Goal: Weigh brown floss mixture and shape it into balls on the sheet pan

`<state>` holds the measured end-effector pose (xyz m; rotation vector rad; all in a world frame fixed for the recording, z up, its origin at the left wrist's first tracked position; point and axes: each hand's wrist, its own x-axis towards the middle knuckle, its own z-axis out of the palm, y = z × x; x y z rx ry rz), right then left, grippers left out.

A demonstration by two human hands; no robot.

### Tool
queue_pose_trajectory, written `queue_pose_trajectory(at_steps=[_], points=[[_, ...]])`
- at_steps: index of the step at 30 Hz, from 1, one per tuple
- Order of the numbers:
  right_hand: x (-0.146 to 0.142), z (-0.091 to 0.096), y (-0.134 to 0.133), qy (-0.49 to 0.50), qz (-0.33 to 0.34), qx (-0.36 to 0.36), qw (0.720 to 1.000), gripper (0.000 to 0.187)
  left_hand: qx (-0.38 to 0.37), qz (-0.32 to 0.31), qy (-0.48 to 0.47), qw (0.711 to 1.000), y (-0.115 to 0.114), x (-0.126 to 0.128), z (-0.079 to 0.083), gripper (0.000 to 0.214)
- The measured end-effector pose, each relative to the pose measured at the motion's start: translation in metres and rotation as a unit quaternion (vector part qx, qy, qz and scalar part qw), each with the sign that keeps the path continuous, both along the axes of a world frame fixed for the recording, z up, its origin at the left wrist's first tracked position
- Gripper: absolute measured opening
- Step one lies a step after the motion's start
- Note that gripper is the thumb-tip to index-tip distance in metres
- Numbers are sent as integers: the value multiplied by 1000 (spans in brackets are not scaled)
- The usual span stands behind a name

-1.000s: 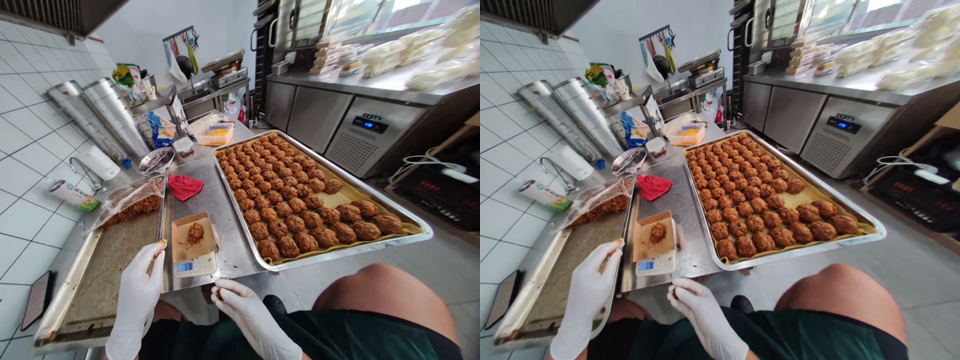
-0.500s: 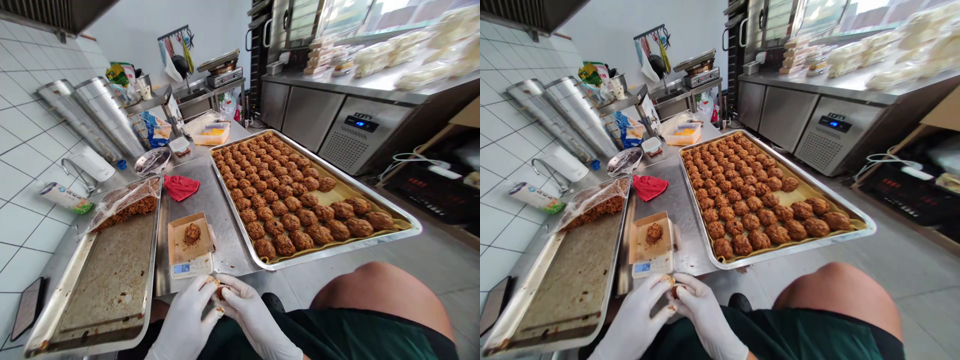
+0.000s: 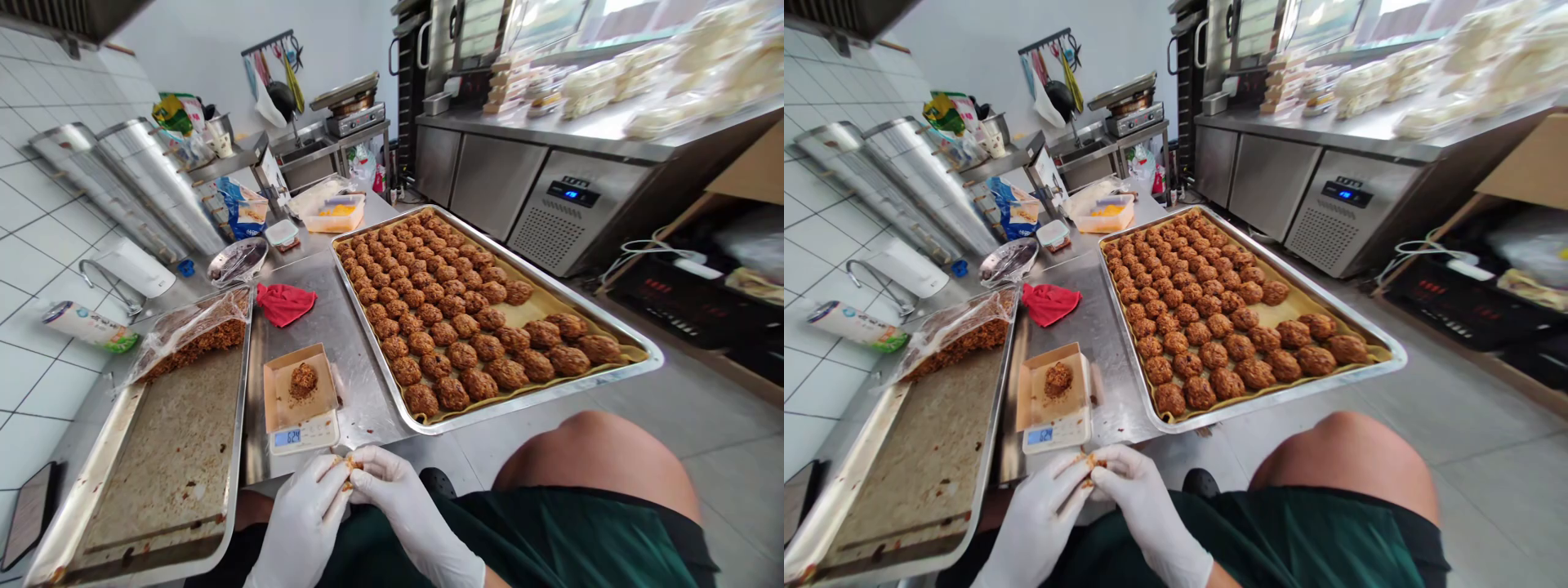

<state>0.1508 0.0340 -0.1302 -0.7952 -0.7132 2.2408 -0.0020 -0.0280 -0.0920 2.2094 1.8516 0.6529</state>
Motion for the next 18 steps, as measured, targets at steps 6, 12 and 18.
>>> queue_pose_trajectory(at_steps=[6,12,18], points=[[0,-6,-1,18,26,6,999,19,-9,25,-27,999,2,7,3,22],[1,-7,0,18,31,10,999,21,-6,40,-50,998,6,7,7,20],[5,-6,3,-12,40,42,998,21,-34,46,-47,997,6,9,11,19]])
